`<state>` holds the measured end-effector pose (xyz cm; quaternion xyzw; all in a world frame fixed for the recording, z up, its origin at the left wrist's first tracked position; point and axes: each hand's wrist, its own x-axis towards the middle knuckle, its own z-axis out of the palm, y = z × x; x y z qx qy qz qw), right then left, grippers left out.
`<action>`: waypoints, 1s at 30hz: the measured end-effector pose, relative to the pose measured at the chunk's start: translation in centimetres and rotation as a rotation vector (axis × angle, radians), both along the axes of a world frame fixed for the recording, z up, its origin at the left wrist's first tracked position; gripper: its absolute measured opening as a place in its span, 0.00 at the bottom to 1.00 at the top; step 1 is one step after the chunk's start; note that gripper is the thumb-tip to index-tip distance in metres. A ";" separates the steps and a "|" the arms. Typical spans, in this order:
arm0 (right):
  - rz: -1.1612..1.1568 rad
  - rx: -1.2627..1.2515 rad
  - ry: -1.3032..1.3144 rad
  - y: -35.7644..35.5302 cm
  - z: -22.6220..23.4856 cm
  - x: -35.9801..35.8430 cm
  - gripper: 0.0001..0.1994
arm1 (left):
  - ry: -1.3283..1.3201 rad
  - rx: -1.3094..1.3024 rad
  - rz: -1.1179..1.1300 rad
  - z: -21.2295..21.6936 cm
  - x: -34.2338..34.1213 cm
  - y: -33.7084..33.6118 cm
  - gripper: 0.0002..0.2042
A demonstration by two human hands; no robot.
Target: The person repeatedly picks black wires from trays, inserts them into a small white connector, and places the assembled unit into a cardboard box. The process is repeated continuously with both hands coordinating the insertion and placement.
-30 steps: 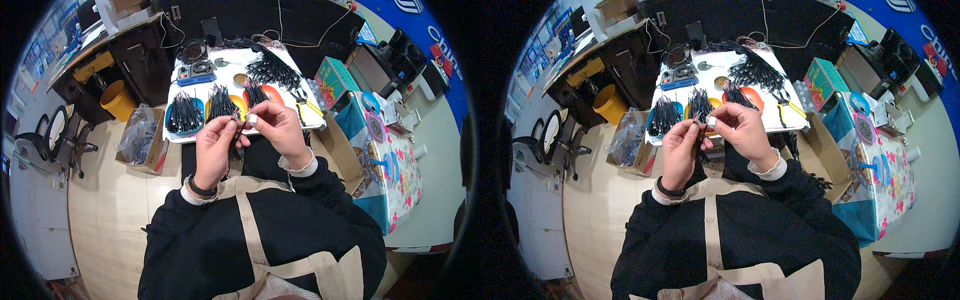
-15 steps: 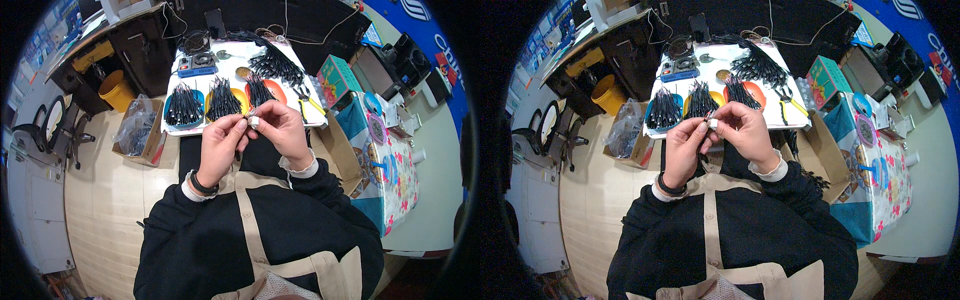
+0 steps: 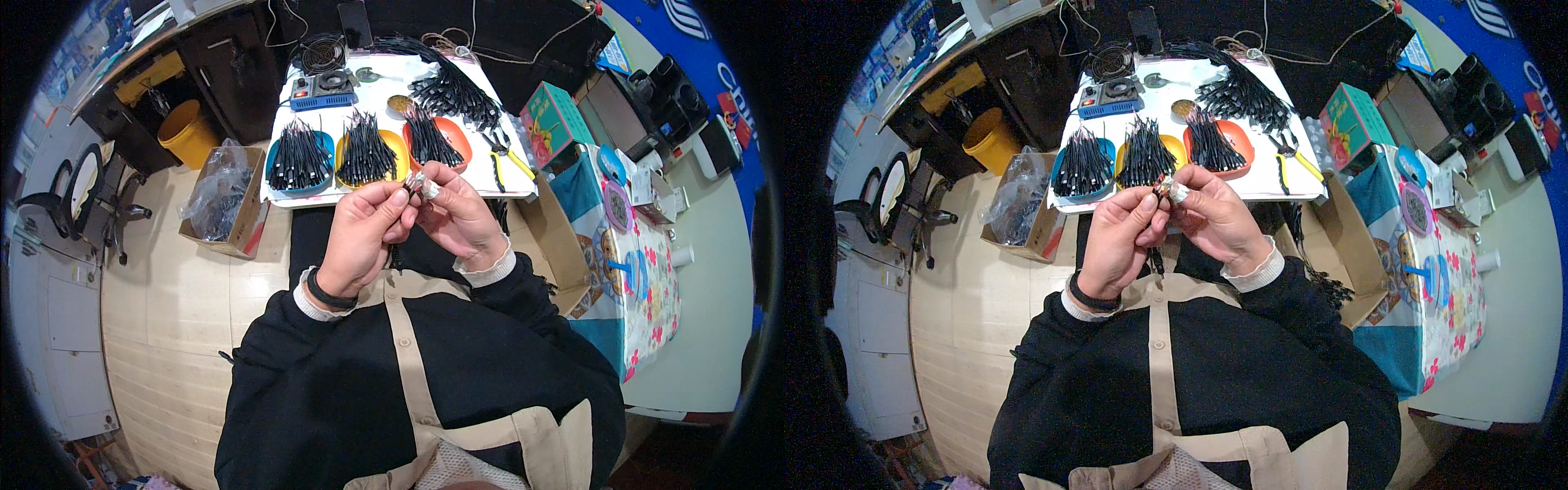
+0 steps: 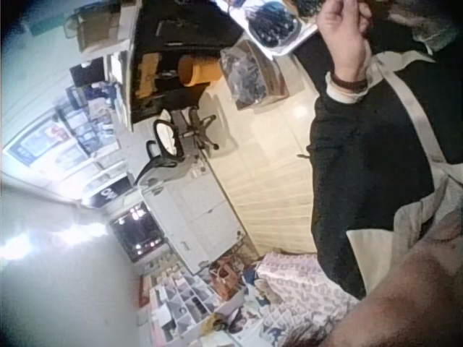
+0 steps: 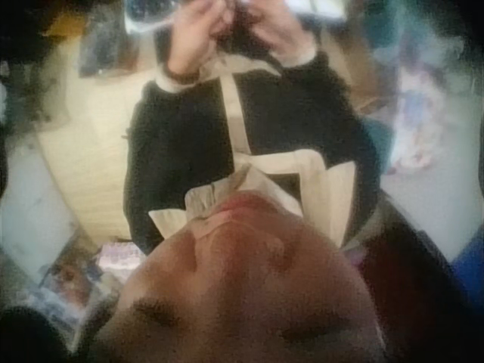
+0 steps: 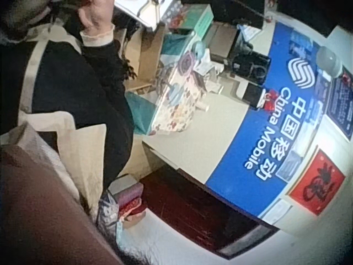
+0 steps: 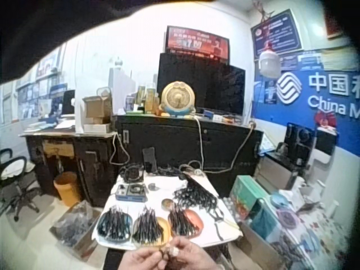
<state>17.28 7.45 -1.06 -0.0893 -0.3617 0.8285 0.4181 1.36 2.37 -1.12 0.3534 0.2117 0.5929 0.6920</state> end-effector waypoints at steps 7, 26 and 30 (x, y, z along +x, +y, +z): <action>-0.166 0.182 -0.003 -0.7 -0.4 -0.7 0.06 | -0.087 -0.033 -0.032 -0.1 0.0 -0.2 0.08; 0.245 -0.072 -0.017 0.0 0.8 1.1 0.07 | 0.192 0.094 -0.055 0.0 -0.6 -0.7 0.08; 0.197 -0.047 -0.068 0.0 -0.3 1.3 0.12 | 0.250 0.082 -0.047 -0.2 -0.6 -0.9 0.08</action>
